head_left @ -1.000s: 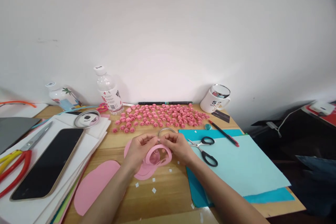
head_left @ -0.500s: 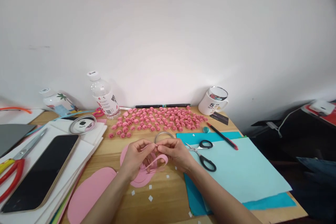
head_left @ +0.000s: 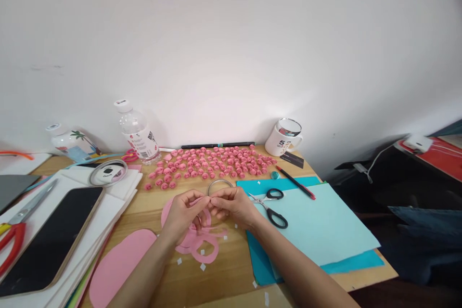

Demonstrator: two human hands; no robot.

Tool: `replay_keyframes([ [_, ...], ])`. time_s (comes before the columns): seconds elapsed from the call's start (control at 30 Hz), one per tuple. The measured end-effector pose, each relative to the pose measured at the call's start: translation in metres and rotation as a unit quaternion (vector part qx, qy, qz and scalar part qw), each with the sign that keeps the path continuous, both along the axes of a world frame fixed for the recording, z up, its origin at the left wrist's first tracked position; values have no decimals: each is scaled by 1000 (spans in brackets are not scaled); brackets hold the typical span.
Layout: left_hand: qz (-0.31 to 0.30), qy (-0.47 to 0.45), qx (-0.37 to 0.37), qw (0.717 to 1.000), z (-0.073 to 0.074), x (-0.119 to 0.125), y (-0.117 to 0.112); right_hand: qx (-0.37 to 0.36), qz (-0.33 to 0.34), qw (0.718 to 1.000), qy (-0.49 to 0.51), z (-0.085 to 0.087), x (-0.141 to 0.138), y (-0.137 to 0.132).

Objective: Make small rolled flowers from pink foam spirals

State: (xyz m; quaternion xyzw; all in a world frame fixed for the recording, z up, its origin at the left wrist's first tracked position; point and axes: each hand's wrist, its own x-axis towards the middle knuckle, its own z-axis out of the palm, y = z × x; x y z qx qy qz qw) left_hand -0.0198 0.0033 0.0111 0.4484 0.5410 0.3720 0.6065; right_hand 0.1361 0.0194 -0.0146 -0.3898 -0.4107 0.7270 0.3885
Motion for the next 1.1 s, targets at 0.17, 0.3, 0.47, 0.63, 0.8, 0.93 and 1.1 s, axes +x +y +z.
replay_keyframes([
  [0.17,1,-6,2,1000,3,1,0,32,15,999,-13,1,1,1],
  [0.3,-2,-6,7,1000,0,1,-1,37,2,999,-17,-4,0,1],
  [0.47,-16,-7,18,1000,-1,-1,-2,35,-8,999,-18,-6,-1,0],
  [0.63,-13,-9,15,1000,2,-1,-1,49,-36,998,-18,-1,-1,0],
  [0.8,-10,-3,6,1000,3,-1,-2,51,-71,996,10,-1,-2,0],
  [0.93,5,5,7,1000,3,1,-2,28,-84,996,2,-3,-2,0],
  [1.1,13,13,8,1000,5,3,-3,17,-90,996,6,-2,-1,1],
])
